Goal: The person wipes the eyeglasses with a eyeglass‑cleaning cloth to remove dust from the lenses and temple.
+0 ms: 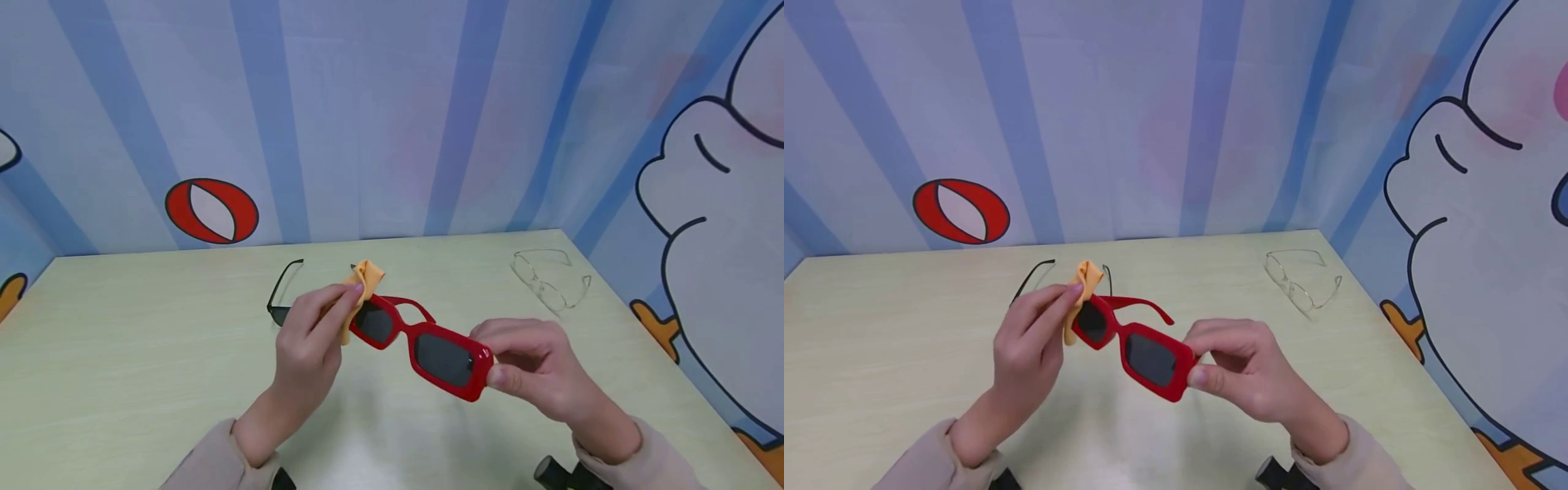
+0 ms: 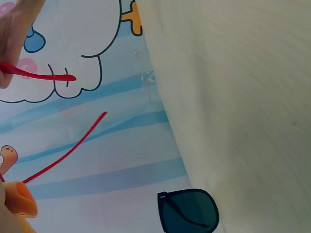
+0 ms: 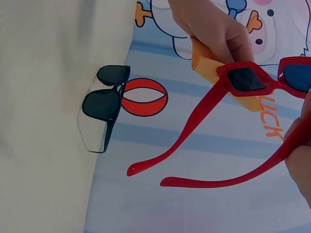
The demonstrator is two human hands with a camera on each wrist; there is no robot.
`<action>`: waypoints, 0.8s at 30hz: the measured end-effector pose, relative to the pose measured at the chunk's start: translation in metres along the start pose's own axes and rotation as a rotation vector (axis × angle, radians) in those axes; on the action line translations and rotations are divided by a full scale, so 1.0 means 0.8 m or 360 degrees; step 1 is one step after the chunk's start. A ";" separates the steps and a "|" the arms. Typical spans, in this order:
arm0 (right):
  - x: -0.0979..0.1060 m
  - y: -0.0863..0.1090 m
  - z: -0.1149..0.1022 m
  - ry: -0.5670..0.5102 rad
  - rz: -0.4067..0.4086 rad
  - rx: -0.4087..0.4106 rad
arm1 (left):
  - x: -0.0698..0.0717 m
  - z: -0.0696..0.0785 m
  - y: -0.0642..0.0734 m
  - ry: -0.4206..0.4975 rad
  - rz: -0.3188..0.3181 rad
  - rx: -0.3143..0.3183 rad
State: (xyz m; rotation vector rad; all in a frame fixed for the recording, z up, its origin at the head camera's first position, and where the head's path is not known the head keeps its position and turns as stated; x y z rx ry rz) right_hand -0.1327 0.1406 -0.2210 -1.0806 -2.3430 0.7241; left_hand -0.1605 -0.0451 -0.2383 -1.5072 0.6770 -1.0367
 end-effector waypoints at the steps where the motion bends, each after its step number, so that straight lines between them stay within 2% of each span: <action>1: 0.000 0.000 0.000 0.0005 -0.0003 -0.0004 | -0.001 0.000 -0.002 0.0031 -0.0011 0.0003; 4: -0.001 0.000 0.002 0.0019 -0.0015 -0.0015 | -0.006 0.006 -0.008 0.0150 -0.0074 -0.0025; 8: 0.000 0.000 0.005 0.0061 -0.0009 -0.0058 | -0.015 0.019 -0.013 0.0295 -0.0224 -0.0079; 11: 0.003 0.001 0.008 0.0095 0.0023 -0.0109 | -0.020 0.029 -0.015 0.0394 -0.0334 -0.0080; 14: 0.006 0.002 0.010 0.0114 0.0046 -0.0141 | -0.023 0.035 -0.016 0.0464 -0.0393 -0.0049; 20: 0.008 0.002 0.009 0.0122 0.0044 -0.0121 | -0.023 0.035 -0.018 0.0476 -0.0435 -0.0028; 24: 0.006 0.001 0.007 0.0123 -0.0004 -0.0076 | -0.028 0.033 -0.018 0.0391 -0.0539 -0.0058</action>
Point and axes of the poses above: each hand's wrist, its own y-axis away from the middle knuckle, its own x-axis out of the back of the hand, z = x × y, the point moved 9 cm from there along -y, towards the middle knuckle, and after that the axes turned 5 degrees about -x, right-handed, at the moved point
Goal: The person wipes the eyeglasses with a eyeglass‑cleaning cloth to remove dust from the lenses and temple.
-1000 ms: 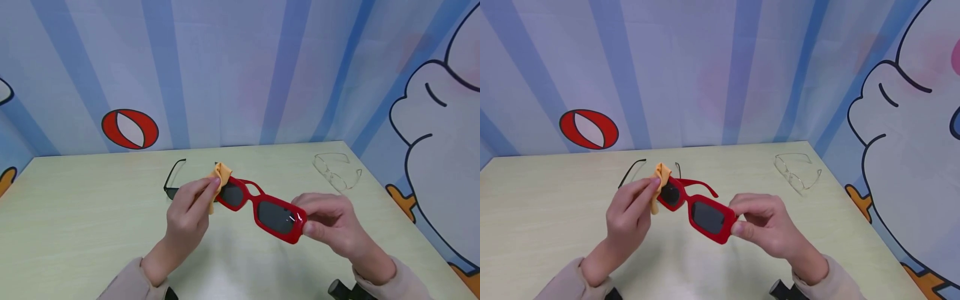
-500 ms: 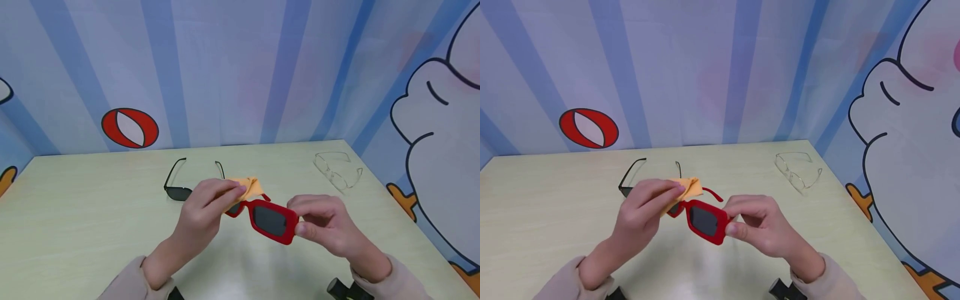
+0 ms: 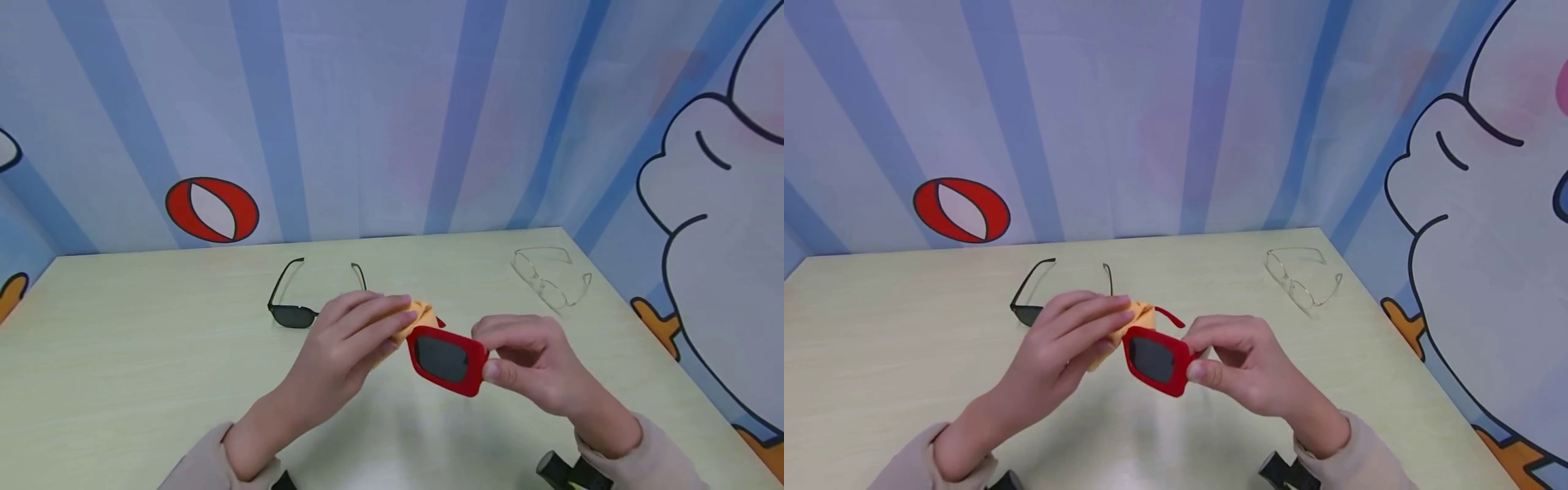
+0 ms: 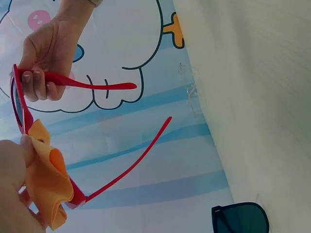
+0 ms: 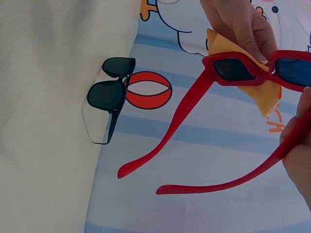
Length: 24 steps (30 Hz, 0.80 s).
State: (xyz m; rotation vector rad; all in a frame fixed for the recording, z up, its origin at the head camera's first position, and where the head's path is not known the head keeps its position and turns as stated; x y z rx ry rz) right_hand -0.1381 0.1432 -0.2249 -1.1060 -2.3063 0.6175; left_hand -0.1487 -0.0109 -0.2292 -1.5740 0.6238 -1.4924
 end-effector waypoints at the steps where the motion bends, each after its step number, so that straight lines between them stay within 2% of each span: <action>1: -0.001 0.000 -0.001 0.0001 -0.0016 0.0009 | -0.002 0.000 0.000 -0.0028 -0.0035 -0.0005; 4: -0.003 0.000 -0.002 0.0016 -0.0067 0.0028 | -0.007 -0.002 0.000 -0.0070 -0.0137 -0.0011; 7: -0.006 0.001 -0.004 0.0082 -0.0115 0.0040 | -0.012 -0.002 0.001 -0.0029 -0.0201 -0.0027; 9: -0.006 0.001 -0.006 0.0197 -0.0139 0.0056 | -0.013 0.000 0.002 0.0004 -0.0219 -0.0048; 12: -0.007 0.000 -0.011 0.0471 -0.0168 0.0116 | -0.014 0.001 0.003 0.0016 -0.0238 -0.0067; 15: -0.008 -0.001 -0.020 0.0753 -0.0189 0.0216 | -0.014 0.001 0.005 -0.0026 -0.0221 -0.0088; 17: -0.010 -0.001 -0.026 0.0873 -0.0200 0.0286 | -0.013 0.002 0.005 -0.0074 -0.0187 -0.0118; 21: -0.010 -0.001 -0.033 0.1015 -0.0194 0.0376 | -0.009 0.009 0.004 -0.0226 -0.0108 -0.0218; 24: -0.002 0.000 -0.035 0.1076 -0.0083 0.0394 | -0.006 0.015 0.002 -0.0329 -0.0064 -0.0269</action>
Point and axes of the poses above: each hand's wrist, its own y-axis away from the middle knuckle, its own x-axis out of the back of the hand, z = x × y, the point moved 9 cm from there along -y, towards the middle knuckle, and after that the axes turned 5 degrees about -x, right-handed, at the moved point
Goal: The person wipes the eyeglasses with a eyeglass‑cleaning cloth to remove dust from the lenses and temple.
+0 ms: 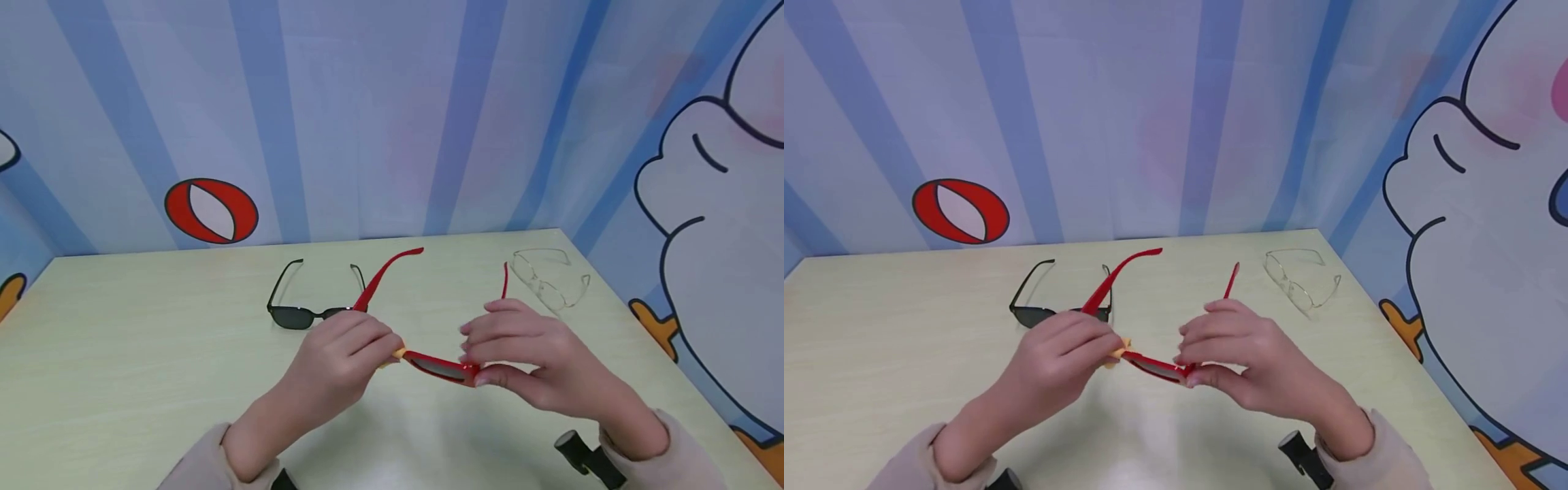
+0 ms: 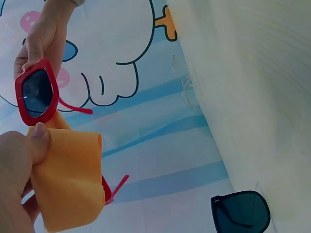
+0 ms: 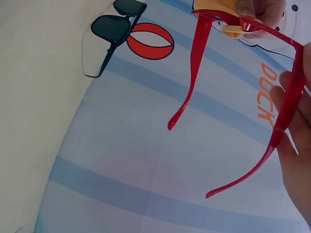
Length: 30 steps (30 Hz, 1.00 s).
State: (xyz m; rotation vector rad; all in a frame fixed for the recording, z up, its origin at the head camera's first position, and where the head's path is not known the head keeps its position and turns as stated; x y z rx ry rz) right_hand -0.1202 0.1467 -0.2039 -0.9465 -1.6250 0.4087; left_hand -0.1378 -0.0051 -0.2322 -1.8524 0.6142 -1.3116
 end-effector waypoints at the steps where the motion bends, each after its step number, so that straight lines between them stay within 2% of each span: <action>1: 0.005 0.001 0.002 0.0041 0.0073 -0.0037 | 0.002 0.002 -0.001 -0.0036 0.0022 -0.0019; 3: 0.019 0.004 0.009 0.0109 0.0285 -0.0168 | 0.005 0.005 -0.002 -0.0100 0.0060 -0.0044; 4: 0.026 0.006 0.016 0.0112 0.0404 -0.0289 | 0.006 0.007 -0.003 -0.0130 0.0076 -0.0056; 6: 0.037 0.014 0.036 0.0082 0.0595 -0.0637 | 0.007 0.010 -0.004 -0.0201 0.0105 -0.0090; 7: 0.039 0.019 0.049 0.0021 0.0640 -0.0851 | 0.007 0.012 -0.004 -0.0236 0.0112 -0.0107; 10: 0.025 0.036 0.081 -0.0307 0.0625 -0.1417 | 0.004 0.017 -0.003 -0.0326 0.0101 -0.0156; 11: 0.018 0.040 0.087 -0.0393 0.0580 -0.1547 | 0.003 0.019 -0.003 -0.0362 0.0099 -0.0180; 13: 0.005 0.044 0.093 -0.0538 0.0508 -0.1687 | 0.000 0.022 -0.002 -0.0420 0.0076 -0.0212; 16: -0.003 0.044 0.094 -0.0602 0.0507 -0.1711 | -0.005 0.026 0.000 -0.0496 0.0051 -0.0256; 19: -0.006 0.043 0.094 -0.0669 0.0591 -0.1642 | -0.010 0.028 0.001 -0.0513 0.0033 -0.0262; 24: -0.008 0.034 0.085 -0.0945 0.0746 -0.1313 | -0.014 0.026 0.002 -0.0462 0.0028 -0.0191; 28: -0.010 0.027 0.078 -0.1206 0.0784 -0.1046 | -0.017 0.023 0.002 -0.0400 0.0004 -0.0111; 30: -0.009 0.026 0.076 -0.1279 0.0791 -0.0946 | -0.018 0.022 0.002 -0.0369 0.0001 -0.0077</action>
Point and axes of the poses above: each hand's wrist, its own y-axis away from the middle knuckle, its own x-axis out of the back of the hand, z = x × y, the point moved 9 cm from there along -y, towards the middle knuckle, and after that the axes turned 5 degrees about -x, right-handed, at the moved point
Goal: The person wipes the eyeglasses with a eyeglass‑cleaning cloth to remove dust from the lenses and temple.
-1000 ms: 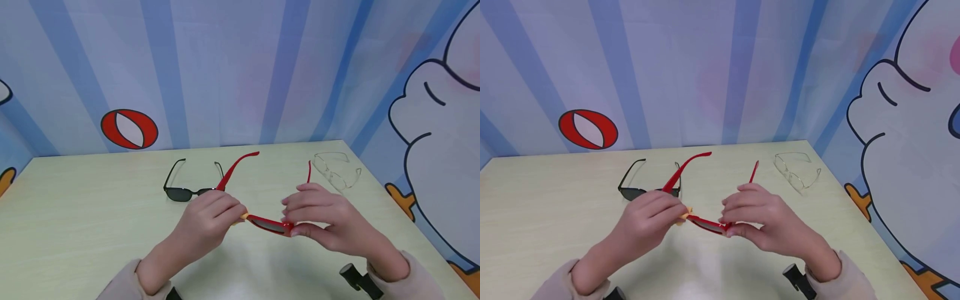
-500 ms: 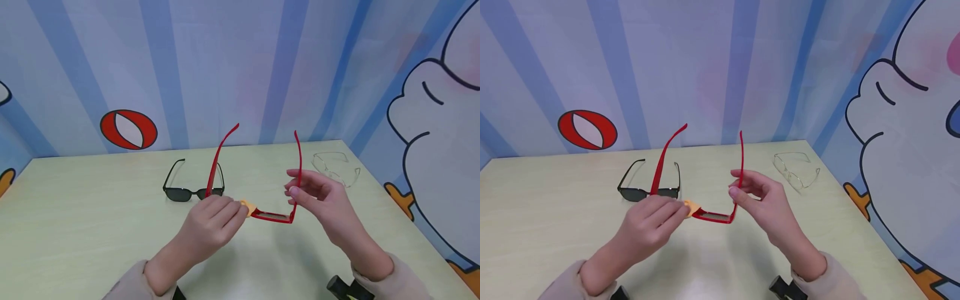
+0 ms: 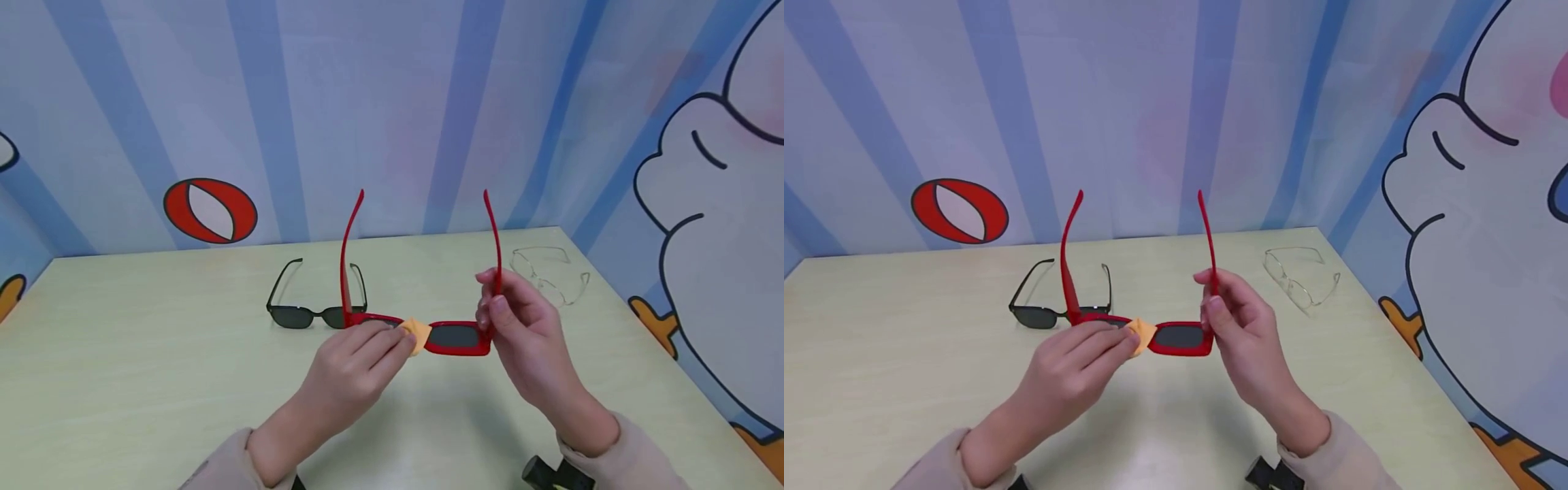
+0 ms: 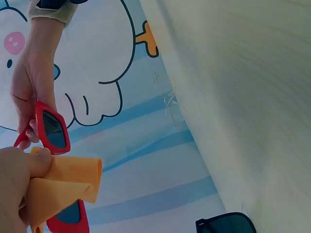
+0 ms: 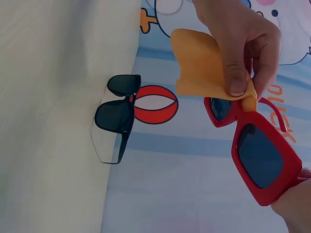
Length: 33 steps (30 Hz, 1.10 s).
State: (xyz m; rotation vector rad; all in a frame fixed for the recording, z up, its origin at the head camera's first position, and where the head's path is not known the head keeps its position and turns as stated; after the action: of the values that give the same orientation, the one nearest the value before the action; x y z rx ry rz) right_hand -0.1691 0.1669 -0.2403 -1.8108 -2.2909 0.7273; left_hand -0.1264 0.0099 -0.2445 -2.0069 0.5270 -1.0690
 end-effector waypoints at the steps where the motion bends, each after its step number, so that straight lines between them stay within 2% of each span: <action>1: 0.000 0.000 -0.001 -0.0035 -0.0019 0.0022 | 0.000 0.000 0.000 0.0014 0.0000 0.0017; 8: -0.001 0.001 -0.004 -0.0174 -0.0083 0.0147 | 0.004 -0.002 -0.003 0.0094 0.0040 0.0128; 11: -0.001 0.001 -0.002 -0.0240 -0.0102 0.0154 | 0.008 -0.004 -0.006 0.0091 0.0060 0.0184; 17: -0.005 0.001 0.004 -0.0287 -0.0127 0.0115 | 0.024 -0.010 -0.018 0.0032 0.0221 0.0310; 19: -0.007 0.001 0.005 -0.0273 -0.0129 0.0103 | 0.024 -0.011 -0.024 0.0024 0.0236 0.0333; 21: -0.009 0.003 0.007 -0.0275 -0.0133 0.0101 | 0.015 -0.009 -0.031 0.0036 0.0174 0.0355; 27: -0.014 0.005 0.007 -0.0256 -0.0159 0.0137 | -0.027 0.006 -0.035 0.0322 -0.0230 0.0391; 33: -0.016 0.005 0.003 -0.0320 -0.0194 0.0129 | -0.033 0.017 -0.036 0.0376 -0.0304 0.0340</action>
State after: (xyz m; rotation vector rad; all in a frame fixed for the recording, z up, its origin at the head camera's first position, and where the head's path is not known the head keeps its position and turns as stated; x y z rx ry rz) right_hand -0.1632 0.1546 -0.2413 -1.6134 -2.4286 1.0066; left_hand -0.1302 0.0509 -0.2397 -1.7804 0.3292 -1.4287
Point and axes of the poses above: each hand's wrist, its own y-axis away from the middle knuckle, its own x-axis out of the back of the hand, z = x × y, the point moved 9 cm from there along -y, towards the middle knuckle, and after that the axes turned 5 degrees about -x, right-handed, at the moved point
